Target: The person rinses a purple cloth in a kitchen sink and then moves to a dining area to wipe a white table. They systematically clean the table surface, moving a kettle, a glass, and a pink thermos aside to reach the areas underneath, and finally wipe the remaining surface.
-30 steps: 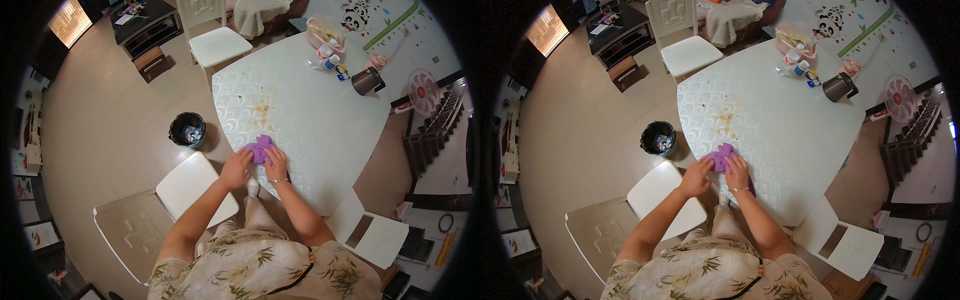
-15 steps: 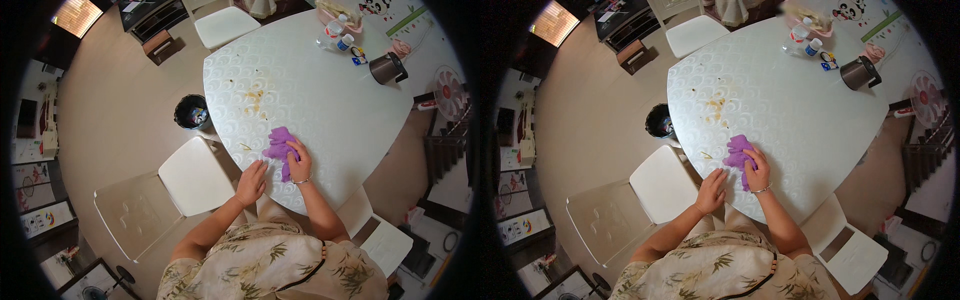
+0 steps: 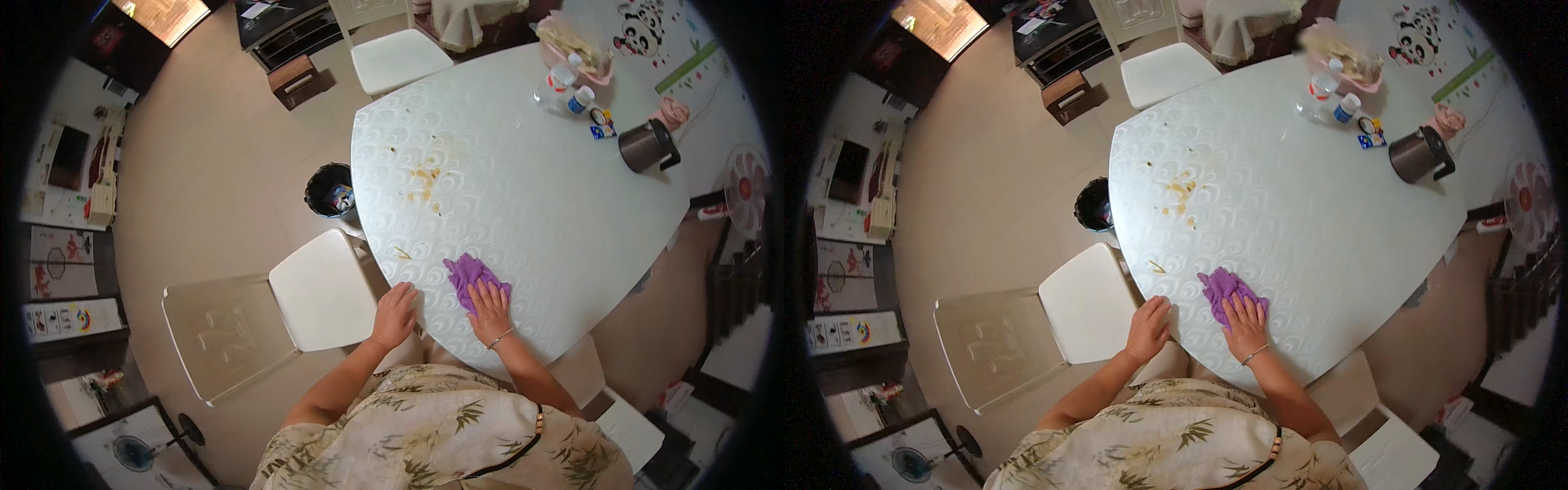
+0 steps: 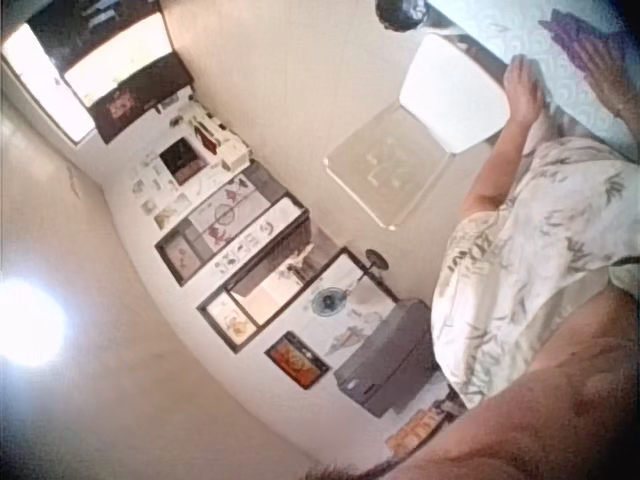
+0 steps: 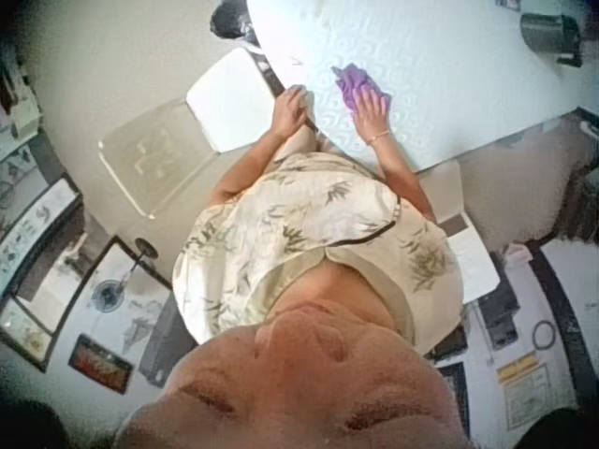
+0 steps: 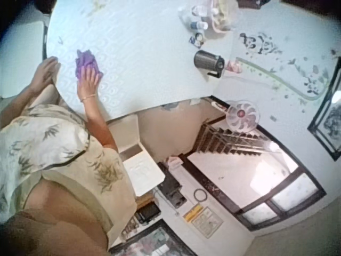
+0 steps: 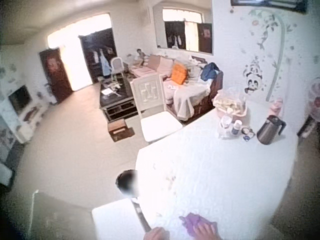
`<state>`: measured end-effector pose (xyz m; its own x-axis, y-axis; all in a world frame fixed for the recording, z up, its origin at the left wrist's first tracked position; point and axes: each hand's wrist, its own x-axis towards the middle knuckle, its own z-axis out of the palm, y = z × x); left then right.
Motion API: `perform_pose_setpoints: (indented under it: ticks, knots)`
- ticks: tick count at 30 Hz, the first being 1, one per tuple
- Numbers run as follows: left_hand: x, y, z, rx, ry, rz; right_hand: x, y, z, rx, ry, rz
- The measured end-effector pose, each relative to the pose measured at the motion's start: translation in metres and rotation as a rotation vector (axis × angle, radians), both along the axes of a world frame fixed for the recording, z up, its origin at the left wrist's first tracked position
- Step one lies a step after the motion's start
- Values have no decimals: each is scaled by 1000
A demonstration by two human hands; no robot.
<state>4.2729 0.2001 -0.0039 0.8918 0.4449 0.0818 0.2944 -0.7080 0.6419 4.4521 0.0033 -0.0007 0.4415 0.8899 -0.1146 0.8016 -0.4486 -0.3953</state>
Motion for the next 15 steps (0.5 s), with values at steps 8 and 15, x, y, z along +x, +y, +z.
perform_pose_setpoints:
  ticks: [8,15]
  knots:
    - [5,36,1,-176,-206,152,3,5,-9,-49,-15,-48]
    - [21,86,-11,-231,-291,321,21,38,-7,-28,-15,6]
